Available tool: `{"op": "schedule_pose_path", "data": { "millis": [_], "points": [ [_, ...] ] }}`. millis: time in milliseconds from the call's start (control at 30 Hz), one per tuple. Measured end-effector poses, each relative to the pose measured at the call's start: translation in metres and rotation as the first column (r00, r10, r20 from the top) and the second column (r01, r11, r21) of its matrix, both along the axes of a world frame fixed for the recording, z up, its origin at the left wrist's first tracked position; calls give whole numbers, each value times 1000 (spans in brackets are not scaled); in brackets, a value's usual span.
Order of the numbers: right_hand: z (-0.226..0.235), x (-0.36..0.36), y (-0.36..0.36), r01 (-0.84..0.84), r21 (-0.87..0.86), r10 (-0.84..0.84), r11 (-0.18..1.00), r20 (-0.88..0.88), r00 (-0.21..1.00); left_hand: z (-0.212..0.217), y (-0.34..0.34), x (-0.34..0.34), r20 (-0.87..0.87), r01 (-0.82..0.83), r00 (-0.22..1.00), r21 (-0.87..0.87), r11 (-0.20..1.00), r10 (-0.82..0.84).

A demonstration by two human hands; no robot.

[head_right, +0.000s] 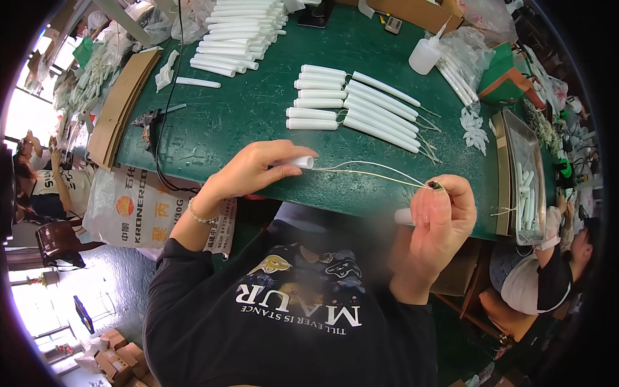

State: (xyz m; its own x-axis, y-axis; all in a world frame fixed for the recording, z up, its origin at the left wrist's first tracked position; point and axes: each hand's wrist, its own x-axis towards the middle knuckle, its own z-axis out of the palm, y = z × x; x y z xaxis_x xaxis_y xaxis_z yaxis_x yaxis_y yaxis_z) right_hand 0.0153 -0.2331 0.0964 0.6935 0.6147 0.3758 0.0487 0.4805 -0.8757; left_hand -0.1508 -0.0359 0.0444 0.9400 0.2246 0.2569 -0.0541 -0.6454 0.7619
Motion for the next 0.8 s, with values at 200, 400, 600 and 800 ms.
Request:
{"op": "schedule_pose_path", "data": {
  "millis": [200, 400, 600, 800],
  "points": [
    [1, 1, 0, -9, 7, 9, 1000, 6, 1000, -1, 0, 0, 16, -3, 1000, -11, 1000, 4],
    [-4, -1, 3, 4, -65, -5, 998, -9, 1000, 2, 1, -2, 7, -4, 1000, -19, 1000, 4],
    [-17, -9, 10, 52, -376, -20, 925, 89, 996, 11, -9, 1, -16, -89, 996, -221, 971, 87],
    [-37, -18, 20, 33, -546, 133, 837, 262, 956, 8, -15, 10, 27, 16, 1000, 18, 1000, -16]
  ]
}}
